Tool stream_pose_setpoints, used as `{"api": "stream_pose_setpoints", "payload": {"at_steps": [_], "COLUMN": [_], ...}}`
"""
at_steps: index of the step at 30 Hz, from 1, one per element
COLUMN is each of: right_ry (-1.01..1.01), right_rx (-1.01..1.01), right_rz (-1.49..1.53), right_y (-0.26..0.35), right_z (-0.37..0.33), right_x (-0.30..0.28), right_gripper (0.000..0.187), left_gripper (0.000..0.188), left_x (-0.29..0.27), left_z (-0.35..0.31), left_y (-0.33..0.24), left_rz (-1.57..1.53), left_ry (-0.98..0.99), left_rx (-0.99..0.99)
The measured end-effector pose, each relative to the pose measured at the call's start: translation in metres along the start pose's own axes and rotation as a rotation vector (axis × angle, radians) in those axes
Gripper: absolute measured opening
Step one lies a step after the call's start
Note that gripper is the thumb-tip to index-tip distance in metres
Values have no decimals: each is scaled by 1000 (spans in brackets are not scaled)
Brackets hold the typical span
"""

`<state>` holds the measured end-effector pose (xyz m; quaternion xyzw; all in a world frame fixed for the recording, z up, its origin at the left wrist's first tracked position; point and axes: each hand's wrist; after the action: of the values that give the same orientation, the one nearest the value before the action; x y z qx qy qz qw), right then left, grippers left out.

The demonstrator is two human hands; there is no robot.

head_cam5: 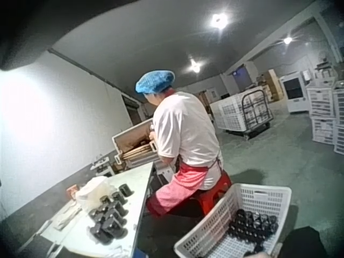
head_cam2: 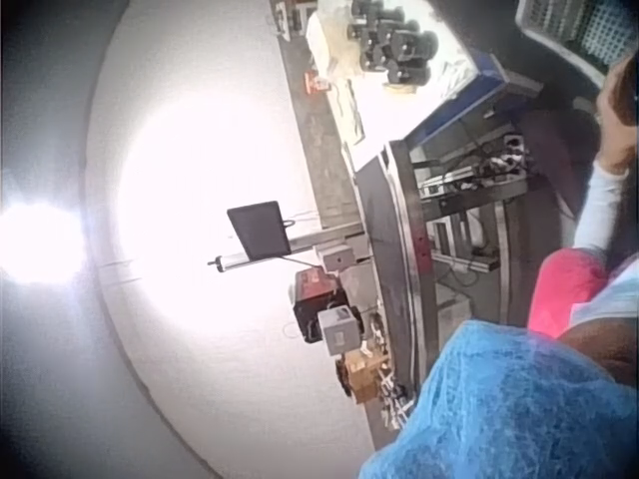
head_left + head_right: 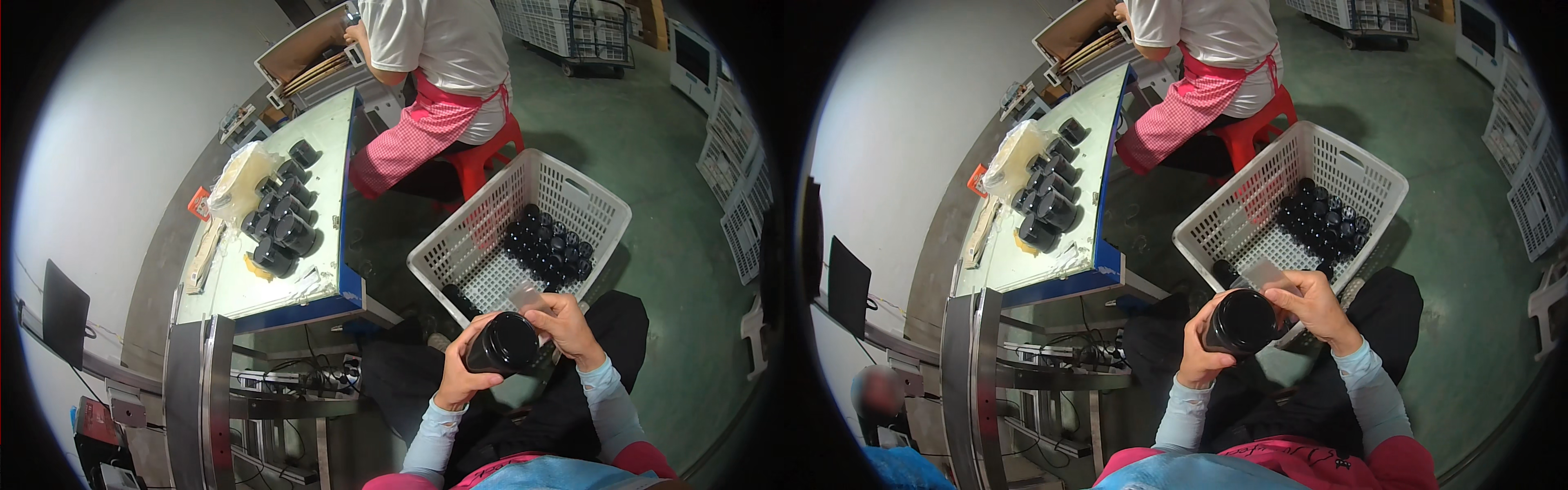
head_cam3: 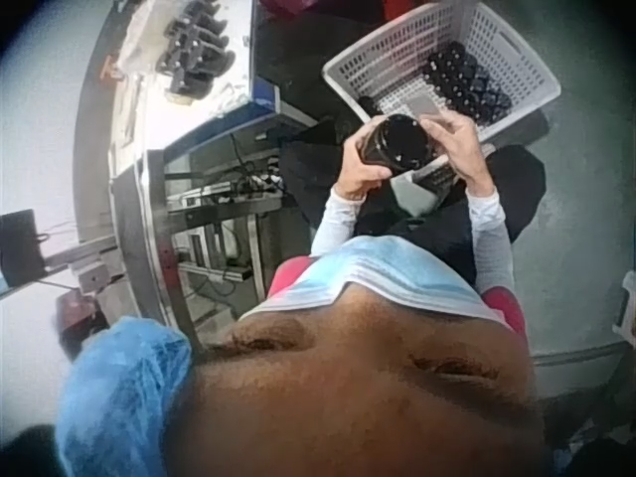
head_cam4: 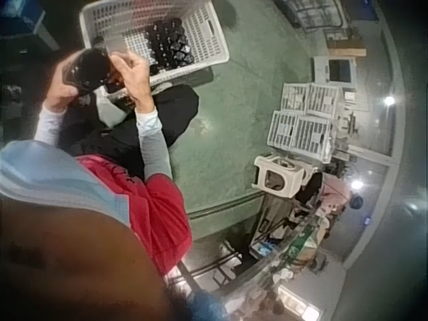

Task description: Assembling and inspecting black plastic jars or cosmetic containers at a production line.

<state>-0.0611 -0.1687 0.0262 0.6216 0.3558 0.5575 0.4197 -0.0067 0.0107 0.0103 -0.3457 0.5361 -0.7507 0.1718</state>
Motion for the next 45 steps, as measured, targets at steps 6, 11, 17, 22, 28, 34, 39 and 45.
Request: {"api": "stream_pose_setpoints", "payload": {"at_steps": [6, 11, 17, 22, 28, 34, 39, 45], "right_ry": [63, 0, 27, -1, -82, -75, -161, -208], "right_rx": [-150, -212, -53, -103, -167, -201, -223, -495], "right_rz": [-2, 62, -126, -189, -176, -281, -77, -300], "right_y": [-8, -2, 9, 11, 0, -4, -3, 6], "right_z": [7, 8, 5, 3, 10, 15, 23, 21], "right_x": [-2, 0, -8, -6, -6, -8, 2, 2], "right_gripper": [10, 7, 11, 12, 21, 15, 7, 9], "left_gripper": [79, 78, 75, 75, 74, 79, 85, 84], "left_x": [-3, -5, -8, -6, -9, -3, -6, -4], "left_z": [0, 3, 5, 4, 5, 9, 10, 9], "left_y": [-2, -1, -5, -4, 2, 2, 7, 8], "left_rz": [8, 71, 145, 137, 135, -13, -179, -243], "left_ry": [0, -3, -9, -55, -71, -107, -122, -147], "left_rx": [34, 71, 112, 94, 105, 28, -32, 8]}}
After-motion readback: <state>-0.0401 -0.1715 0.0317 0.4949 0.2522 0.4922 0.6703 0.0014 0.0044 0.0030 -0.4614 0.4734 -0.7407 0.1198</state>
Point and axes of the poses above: each hand's wrist, its own z-axis towards the middle knuckle, its own x-axis out of the palm, y = z × x, and after that the axes turned 4 degrees about z, right-handed
